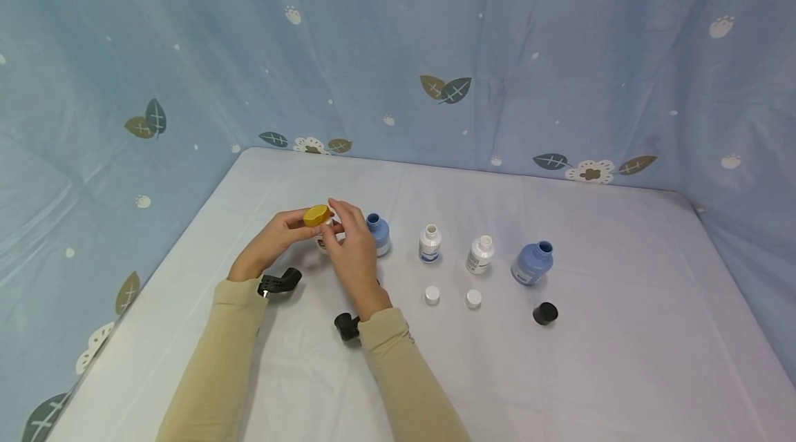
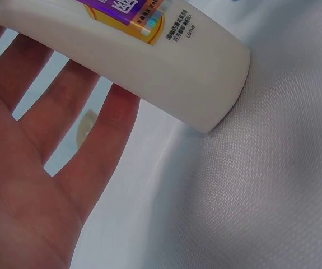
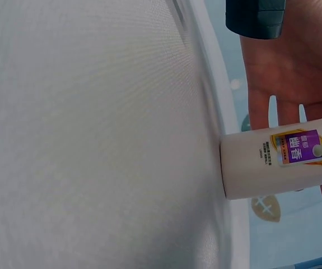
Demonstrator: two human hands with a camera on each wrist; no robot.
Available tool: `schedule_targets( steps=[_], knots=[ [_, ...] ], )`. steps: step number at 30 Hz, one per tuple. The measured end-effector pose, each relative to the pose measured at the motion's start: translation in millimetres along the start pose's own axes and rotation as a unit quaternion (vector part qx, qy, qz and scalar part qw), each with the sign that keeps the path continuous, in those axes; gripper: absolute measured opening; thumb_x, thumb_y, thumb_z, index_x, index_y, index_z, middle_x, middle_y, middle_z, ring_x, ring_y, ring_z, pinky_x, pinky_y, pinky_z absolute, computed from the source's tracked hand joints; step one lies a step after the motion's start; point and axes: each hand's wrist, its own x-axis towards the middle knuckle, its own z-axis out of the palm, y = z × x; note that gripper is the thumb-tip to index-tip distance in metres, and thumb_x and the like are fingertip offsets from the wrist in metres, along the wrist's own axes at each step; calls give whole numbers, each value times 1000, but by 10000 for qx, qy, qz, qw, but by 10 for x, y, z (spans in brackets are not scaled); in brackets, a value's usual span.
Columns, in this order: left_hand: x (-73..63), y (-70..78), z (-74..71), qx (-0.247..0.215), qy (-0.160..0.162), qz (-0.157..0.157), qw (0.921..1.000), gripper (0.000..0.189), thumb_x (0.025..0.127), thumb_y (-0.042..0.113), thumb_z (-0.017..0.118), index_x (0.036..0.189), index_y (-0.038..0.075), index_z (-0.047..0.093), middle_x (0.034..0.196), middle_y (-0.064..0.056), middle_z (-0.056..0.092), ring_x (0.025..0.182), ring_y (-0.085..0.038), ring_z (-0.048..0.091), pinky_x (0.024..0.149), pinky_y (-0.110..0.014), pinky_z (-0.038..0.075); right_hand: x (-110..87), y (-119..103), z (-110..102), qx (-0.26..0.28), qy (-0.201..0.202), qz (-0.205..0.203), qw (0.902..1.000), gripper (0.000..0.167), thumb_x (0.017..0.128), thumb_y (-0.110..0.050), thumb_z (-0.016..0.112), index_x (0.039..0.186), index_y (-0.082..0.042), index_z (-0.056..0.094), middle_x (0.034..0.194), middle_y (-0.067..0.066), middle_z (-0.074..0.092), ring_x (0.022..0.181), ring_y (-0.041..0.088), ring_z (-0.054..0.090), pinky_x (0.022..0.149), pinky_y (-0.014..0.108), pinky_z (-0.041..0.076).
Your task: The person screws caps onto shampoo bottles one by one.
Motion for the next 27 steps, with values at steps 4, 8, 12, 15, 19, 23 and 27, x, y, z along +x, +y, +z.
schedule_targets(
  steps=[4,8,12,15,19,23,27],
  knots=[
    [4,-4,1,-10,34,-20,10000,43,85,18,62,124,4,52,122,-10,54,111,-22,49,97,-45,31,8,-5,1,-76,-18,-54,10000,39,88,-21,57,126,-22,50,119,-9,50,79,2,54,62,17,47],
    [8,-4,1,43,80,-14,10000,42,85,20,62,122,3,54,119,-11,55,108,-23,50,96,-46,30,5,4,6,-80,29,-77,9999,36,88,-22,57,123,-19,53,115,-7,52,78,2,54,61,18,47],
    [5,5,4,104,128,-81,9998,40,84,23,63,119,4,56,117,-9,57,108,-23,50,97,-47,29,-2,8,2,-48,81,-90,9999,34,88,-22,57,122,-17,54,113,-6,52,78,3,53,60,18,47],
    [3,11,5,152,157,-103,9997,39,84,24,62,118,5,57,117,-9,57,109,-22,49,97,-47,28,-2,13,1,-69,118,-134,9998,32,88,-21,56,120,-18,55,112,-6,52,78,4,52,60,19,46],
    [3,11,4,212,202,-137,9995,38,84,24,62,117,6,58,116,-8,57,108,-22,49,97,-47,28,-2,14,-4,-105,212,-176,9996,29,89,-16,54,118,-18,57,110,-6,52,79,4,51,59,19,45],
    [6,-3,-1,270,223,-145,9993,37,84,24,62,116,5,59,114,-9,58,106,-22,50,96,-48,29,1,15,-8,-21,323,-216,9992,28,89,-9,52,115,-18,59,108,-6,53,77,4,52,57,19,45],
    [34,-75,-18,256,223,-150,9993,36,84,24,63,115,5,59,113,-9,59,106,-23,50,95,-49,29,2,19,-8,52,368,-241,9990,28,89,-7,51,113,-18,60,107,-6,53,76,4,53,56,19,45]
  ],
)
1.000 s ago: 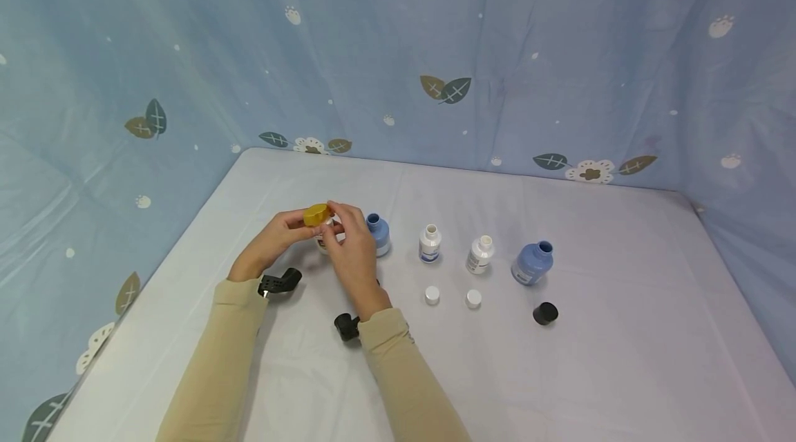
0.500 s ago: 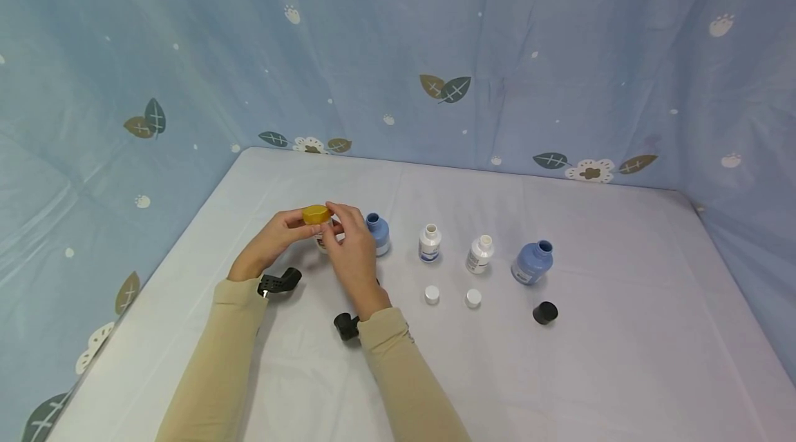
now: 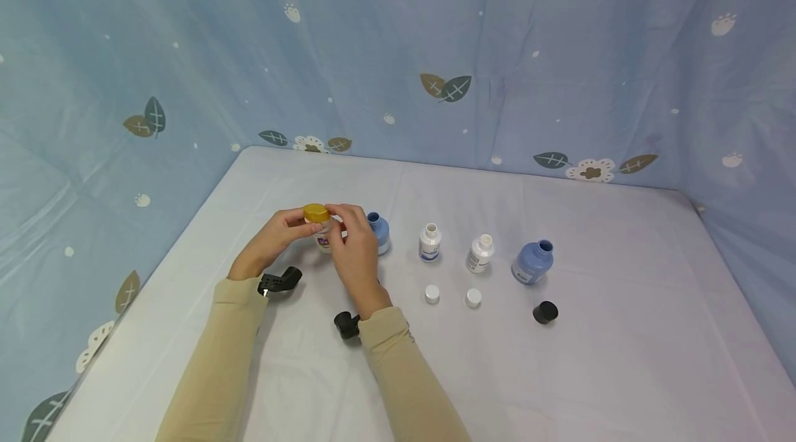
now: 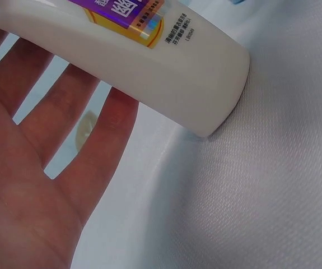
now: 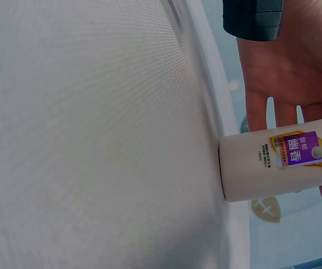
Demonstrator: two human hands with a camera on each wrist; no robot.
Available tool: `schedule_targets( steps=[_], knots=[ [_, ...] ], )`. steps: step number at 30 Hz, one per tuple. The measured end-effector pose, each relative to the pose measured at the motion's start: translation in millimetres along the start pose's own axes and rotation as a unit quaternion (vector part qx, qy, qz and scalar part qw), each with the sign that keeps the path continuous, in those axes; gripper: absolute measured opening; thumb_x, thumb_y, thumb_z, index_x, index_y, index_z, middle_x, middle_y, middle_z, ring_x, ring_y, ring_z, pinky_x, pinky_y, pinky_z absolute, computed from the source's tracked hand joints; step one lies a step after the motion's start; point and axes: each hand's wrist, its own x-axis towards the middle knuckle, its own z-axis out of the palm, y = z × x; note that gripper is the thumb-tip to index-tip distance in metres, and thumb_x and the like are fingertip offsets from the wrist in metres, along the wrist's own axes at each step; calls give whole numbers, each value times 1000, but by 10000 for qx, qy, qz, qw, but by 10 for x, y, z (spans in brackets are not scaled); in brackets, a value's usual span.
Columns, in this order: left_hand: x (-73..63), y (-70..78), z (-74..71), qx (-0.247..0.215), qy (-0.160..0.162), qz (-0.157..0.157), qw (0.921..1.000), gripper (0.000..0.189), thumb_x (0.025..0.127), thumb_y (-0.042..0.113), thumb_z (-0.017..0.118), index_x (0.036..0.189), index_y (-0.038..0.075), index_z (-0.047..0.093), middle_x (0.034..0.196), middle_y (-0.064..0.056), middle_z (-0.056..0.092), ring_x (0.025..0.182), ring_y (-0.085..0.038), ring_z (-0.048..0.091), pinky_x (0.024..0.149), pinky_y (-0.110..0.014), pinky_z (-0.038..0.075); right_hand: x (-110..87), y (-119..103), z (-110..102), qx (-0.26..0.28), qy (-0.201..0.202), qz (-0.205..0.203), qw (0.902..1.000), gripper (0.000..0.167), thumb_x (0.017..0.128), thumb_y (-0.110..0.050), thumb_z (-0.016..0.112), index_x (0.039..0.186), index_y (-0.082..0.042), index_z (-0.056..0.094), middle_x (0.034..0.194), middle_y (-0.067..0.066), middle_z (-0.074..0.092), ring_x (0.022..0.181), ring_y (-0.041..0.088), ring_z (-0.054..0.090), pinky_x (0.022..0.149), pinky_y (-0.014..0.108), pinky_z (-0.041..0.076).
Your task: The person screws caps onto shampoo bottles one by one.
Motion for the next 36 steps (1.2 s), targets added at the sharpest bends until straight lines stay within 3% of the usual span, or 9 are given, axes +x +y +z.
schedule_targets(
  steps=[5,9,15,22,30,36],
  knots=[
    [72,-166,-22,-109,38,-66,9999,37,82,28,65,113,8,61,111,-7,60,105,-21,51,95,-47,29,-2,-5,0,18,-29,-4,10000,27,89,-8,51,112,-17,60,110,-7,52,77,4,53,58,20,46],
    [77,-193,-29,-88,57,-16,9999,37,82,31,65,111,9,62,109,-6,60,103,-21,51,94,-45,30,0,-6,3,34,-53,10,10000,26,89,-9,51,111,-18,60,110,-8,52,77,4,53,58,20,46],
    [30,-94,-25,-203,-8,118,9997,34,84,21,62,114,4,60,112,-10,59,104,-22,50,93,-45,32,-1,-5,9,51,-36,-3,10000,25,89,-8,51,109,-19,61,107,-9,54,76,3,53,57,20,46],
    [-6,4,-5,-171,-11,116,9998,35,84,18,62,117,6,58,117,-9,56,108,-22,47,94,-46,31,2,5,16,199,-53,-8,9998,25,88,-6,50,107,-18,62,99,-7,55,73,3,54,55,20,46],
    [77,-194,-30,-222,-66,195,9995,41,83,26,63,121,11,57,121,-5,54,114,-21,44,96,-46,29,1,3,12,72,-78,56,9999,21,89,-15,54,110,-17,60,99,-7,55,76,3,53,57,20,46],
    [-8,18,2,-251,-150,93,9995,41,85,19,61,123,6,54,125,-10,51,118,-25,40,98,-48,26,0,-14,10,29,-147,84,9999,27,88,-21,57,114,-17,58,105,-7,54,79,4,54,59,20,46]
  ],
)
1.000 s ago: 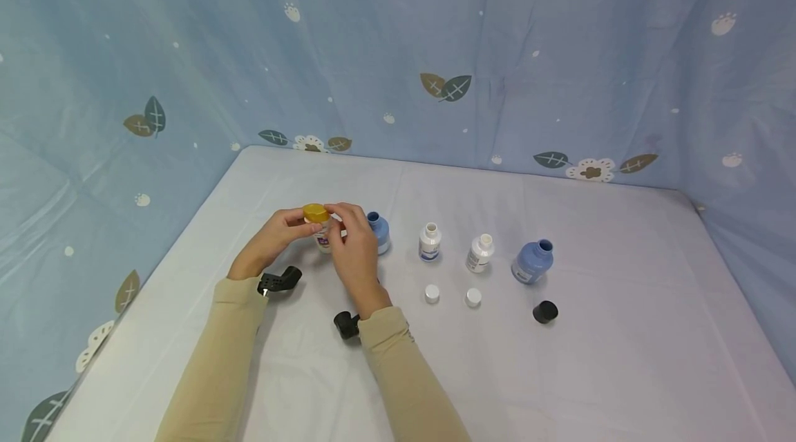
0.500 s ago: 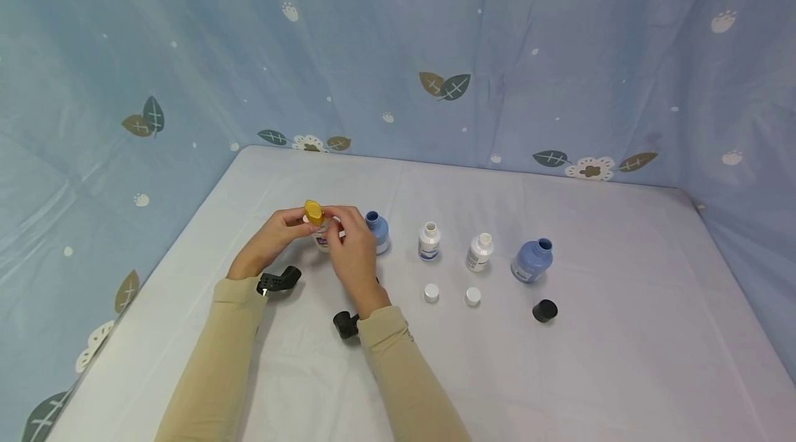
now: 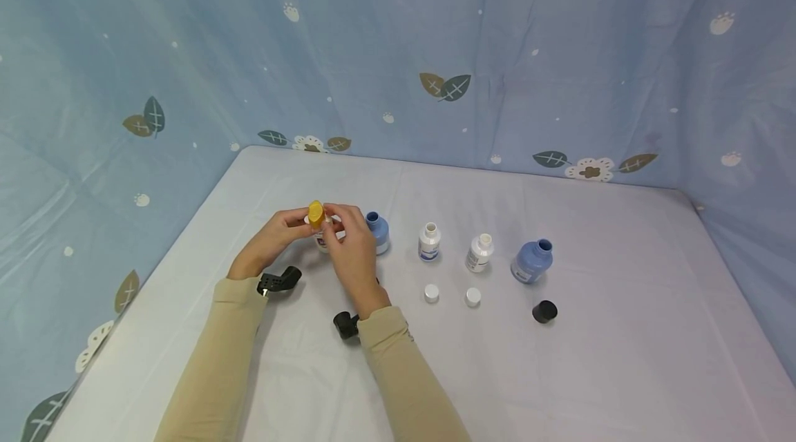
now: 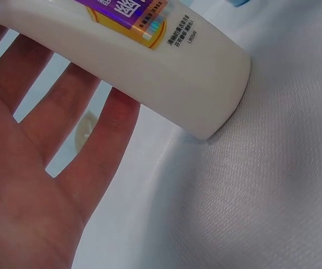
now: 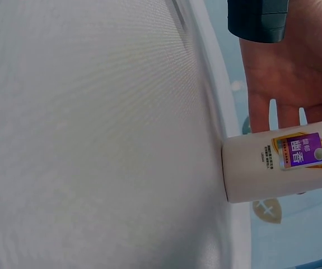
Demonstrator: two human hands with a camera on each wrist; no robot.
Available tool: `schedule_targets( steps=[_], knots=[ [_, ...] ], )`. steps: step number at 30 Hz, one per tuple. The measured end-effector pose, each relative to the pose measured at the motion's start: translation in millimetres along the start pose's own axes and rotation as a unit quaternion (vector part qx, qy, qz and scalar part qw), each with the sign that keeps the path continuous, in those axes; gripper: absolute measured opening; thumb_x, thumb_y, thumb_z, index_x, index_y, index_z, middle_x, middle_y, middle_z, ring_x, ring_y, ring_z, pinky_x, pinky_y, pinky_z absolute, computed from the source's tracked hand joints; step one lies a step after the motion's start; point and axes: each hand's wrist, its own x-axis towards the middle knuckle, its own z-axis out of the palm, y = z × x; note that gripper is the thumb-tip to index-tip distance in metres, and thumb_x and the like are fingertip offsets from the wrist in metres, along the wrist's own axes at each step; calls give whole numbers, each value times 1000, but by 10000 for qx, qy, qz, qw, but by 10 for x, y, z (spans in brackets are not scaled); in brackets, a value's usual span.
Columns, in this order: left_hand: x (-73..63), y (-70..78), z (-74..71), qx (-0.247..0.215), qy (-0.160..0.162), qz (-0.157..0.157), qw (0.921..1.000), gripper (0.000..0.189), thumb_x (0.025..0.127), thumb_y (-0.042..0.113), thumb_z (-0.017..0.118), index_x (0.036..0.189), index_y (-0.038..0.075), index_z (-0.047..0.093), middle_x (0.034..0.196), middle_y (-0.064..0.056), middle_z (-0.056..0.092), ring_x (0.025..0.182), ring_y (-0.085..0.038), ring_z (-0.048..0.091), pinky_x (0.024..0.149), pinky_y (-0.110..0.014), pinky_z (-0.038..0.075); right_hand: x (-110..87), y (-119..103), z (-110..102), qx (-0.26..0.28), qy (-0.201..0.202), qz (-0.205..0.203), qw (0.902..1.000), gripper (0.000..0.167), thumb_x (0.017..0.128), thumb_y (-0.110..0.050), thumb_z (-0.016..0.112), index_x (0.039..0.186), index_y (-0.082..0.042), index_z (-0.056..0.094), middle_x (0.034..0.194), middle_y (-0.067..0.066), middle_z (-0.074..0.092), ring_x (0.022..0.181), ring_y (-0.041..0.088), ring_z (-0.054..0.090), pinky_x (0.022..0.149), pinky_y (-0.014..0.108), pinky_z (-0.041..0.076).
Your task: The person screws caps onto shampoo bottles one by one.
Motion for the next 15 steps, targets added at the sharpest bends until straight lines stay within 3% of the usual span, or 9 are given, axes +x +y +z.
schedule_targets(
  steps=[7,15],
  knots=[
    [74,-205,-39,-43,-37,-38,10000,40,84,22,63,122,12,57,124,-5,52,116,-21,43,98,-48,26,-3,-1,0,116,-207,104,9997,37,87,-23,59,123,-17,54,115,-9,53,79,2,55,60,19,47],
    [86,-232,-49,-51,-119,163,9998,43,83,25,64,122,9,56,123,-6,53,116,-21,43,97,-47,27,2,-20,0,138,-332,192,9992,41,86,-25,60,126,-19,51,116,-9,52,76,0,55,60,19,47]
  ],
)
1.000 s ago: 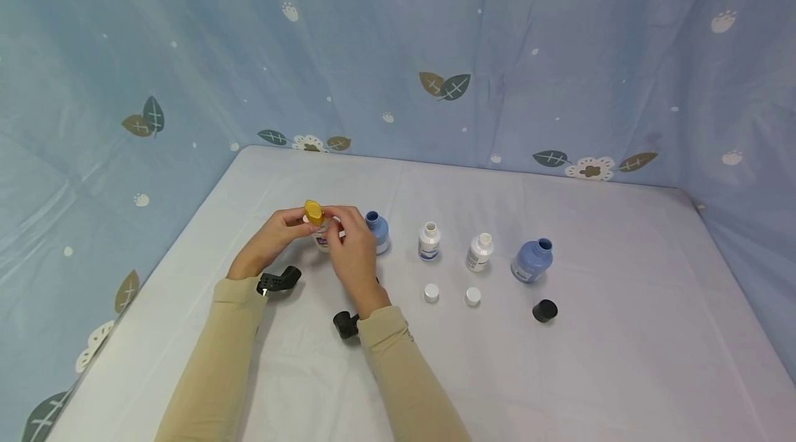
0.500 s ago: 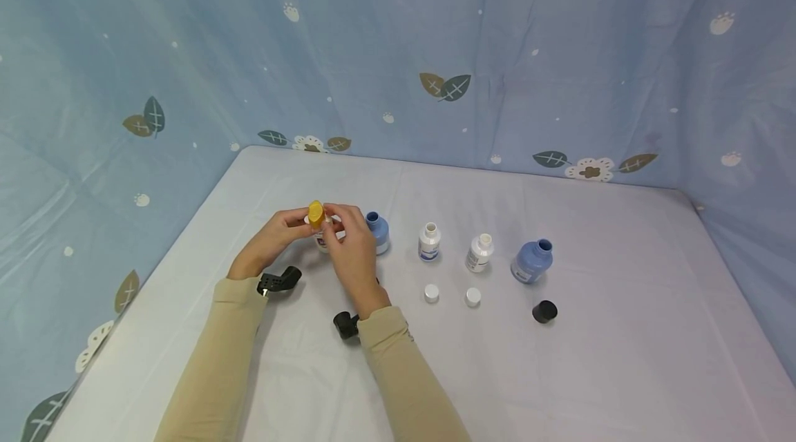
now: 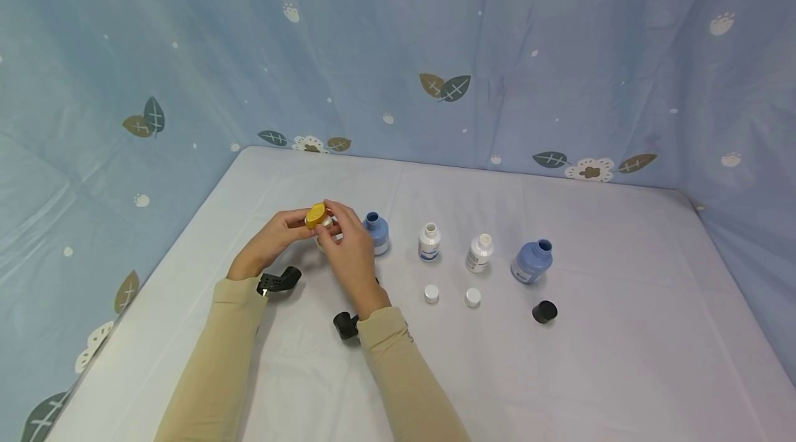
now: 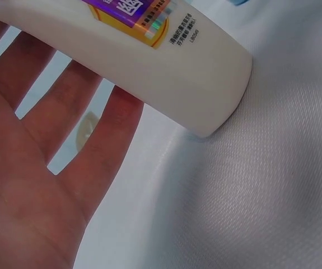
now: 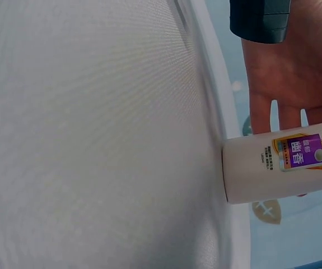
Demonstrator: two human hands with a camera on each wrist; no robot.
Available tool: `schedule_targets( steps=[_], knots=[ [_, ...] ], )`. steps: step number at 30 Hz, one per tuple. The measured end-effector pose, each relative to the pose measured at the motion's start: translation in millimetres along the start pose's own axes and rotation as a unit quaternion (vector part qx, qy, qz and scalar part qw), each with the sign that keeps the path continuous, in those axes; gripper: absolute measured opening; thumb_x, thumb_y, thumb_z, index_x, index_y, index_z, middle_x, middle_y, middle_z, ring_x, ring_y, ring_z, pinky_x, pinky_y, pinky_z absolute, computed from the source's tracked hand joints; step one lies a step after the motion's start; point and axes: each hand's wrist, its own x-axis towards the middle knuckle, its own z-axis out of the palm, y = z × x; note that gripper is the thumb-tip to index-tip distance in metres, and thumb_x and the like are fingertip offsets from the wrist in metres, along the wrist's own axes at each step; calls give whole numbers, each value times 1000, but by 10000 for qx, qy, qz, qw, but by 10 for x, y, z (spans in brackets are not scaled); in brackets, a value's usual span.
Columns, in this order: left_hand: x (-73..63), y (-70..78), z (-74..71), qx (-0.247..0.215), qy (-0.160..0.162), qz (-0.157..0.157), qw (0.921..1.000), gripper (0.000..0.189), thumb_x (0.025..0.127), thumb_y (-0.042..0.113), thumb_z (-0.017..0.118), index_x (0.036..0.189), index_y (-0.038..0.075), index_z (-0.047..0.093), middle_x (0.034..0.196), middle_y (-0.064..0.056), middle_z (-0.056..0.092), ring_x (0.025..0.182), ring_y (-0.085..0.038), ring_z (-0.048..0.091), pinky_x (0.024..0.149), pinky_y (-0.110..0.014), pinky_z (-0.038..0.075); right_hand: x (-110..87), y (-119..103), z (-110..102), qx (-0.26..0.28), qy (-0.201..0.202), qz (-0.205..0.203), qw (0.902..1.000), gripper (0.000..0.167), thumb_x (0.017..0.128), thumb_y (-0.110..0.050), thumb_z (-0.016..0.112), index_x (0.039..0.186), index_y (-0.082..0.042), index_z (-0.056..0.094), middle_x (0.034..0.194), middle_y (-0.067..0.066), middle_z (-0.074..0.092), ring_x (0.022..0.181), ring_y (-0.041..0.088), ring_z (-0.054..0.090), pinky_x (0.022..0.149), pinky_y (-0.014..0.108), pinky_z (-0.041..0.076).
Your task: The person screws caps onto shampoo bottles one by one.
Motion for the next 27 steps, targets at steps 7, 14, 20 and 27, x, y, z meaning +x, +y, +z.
schedule_targets(
  steps=[7,14,20,27],
  knots=[
    [-48,137,29,-85,-7,-112,9999,41,85,18,62,124,6,54,124,-9,52,117,-22,42,98,-47,26,-3,8,1,-79,25,49,10000,43,85,-27,61,126,-19,51,117,-10,50,80,1,54,62,19,47],
    [-37,142,29,37,41,-120,9999,42,84,23,63,123,8,55,123,-7,53,115,-22,44,97,-47,28,1,12,-3,-114,78,-69,9999,42,85,-29,61,124,-17,53,118,-9,48,81,2,54,61,20,46],
    [6,28,8,37,159,-222,9996,44,80,36,66,119,17,59,121,0,55,115,-16,44,98,-47,26,5,19,-6,-88,55,-53,9999,36,87,-28,58,121,-20,53,116,-9,48,81,3,53,61,19,47],
    [12,-1,0,107,146,-244,9995,40,79,37,66,112,14,62,114,-3,58,109,-20,48,96,-47,28,1,19,-15,-103,233,-113,9996,25,88,-16,56,113,-18,57,107,-7,53,78,4,53,59,20,46]
  ],
)
